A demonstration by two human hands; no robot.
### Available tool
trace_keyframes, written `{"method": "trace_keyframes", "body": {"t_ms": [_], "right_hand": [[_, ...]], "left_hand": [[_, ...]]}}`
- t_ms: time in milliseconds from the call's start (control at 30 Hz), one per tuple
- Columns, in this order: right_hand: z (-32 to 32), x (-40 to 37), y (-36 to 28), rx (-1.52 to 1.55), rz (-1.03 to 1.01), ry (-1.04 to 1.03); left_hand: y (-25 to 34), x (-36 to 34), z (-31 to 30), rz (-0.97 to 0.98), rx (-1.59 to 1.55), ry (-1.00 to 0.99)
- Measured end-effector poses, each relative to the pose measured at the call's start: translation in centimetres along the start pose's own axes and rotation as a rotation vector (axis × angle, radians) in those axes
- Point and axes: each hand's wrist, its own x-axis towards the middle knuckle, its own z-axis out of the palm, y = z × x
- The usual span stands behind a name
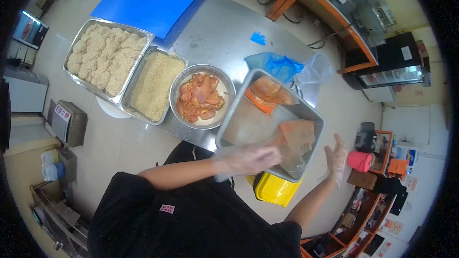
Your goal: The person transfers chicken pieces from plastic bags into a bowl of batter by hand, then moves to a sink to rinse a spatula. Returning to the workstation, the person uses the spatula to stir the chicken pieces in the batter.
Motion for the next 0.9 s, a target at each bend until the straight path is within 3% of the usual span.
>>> {"method": "trace_keyframes", "body": {"t_ms": [67, 133, 167, 200, 233, 267, 333, 367, 433, 533, 567, 667, 800, 900], "right_hand": [[0.3, 0.6, -6.0, 0.214, -0.062, 0.053], [2.5, 0.5, -14.5, 0.671, -0.140, -0.056], [2.0, -0.2, -20.4, 0.792, -0.093, -0.278], [5.0, 0.1, -23.3, 0.548, -0.396, -0.289], [8.0, 0.4, -26.2, 0.331, -0.693, -0.229], [9.8, -0.7, -30.5, 0.287, -0.684, -0.328], [14.4, -0.4, -36.7, 0.282, -0.872, -0.405], [17.1, -0.2, -38.2, 0.164, -0.942, -0.350], [21.1, 0.0, -40.8, -0.079, -1.064, -0.256], [21.9, 1.9, -43.1, -0.217, -1.021, -0.390], [21.9, 2.0, -43.5, -0.247, -0.964, -0.441], [25.5, 1.1, -42.3, -0.296, -0.770, -0.295], [24.3, -0.3, -42.6, 0.079, -0.523, -0.445], [16.3, -0.8, -46.2, 0.136, -0.328, -0.752]], "left_hand": [[-2.2, -5.6, -3.5, -0.087, -0.034, 0.192], [-6.3, -11.5, -6.6, -0.112, -0.069, 0.520], [-6.4, -13.9, -8.2, -0.211, 0.080, 0.708], [-6.5, -16.4, -9.8, -0.335, 0.207, 0.888], [-9.1, -19.1, -11.4, -0.311, 0.243, 1.043], [-12.0, -21.2, -12.7, -0.281, 0.273, 1.201], [-13.0, -23.5, -14.6, -0.298, 0.075, 1.361], [-13.5, -24.3, -15.5, -0.309, -0.032, 1.434], [-15.1, -25.1, -16.8, -0.319, 0.072, 1.434], [-17.6, -25.7, -18.8, -0.319, 0.141, 1.293], [-18.5, -25.9, -19.0, -0.319, 0.146, 1.221], [-16.0, -25.4, -20.2, -0.320, -0.055, 1.133], [-17.0, -25.5, -21.8, -0.299, -0.036, 1.030], [-18.8, -25.2, -22.9, -0.238, -0.068, 0.961]]}}
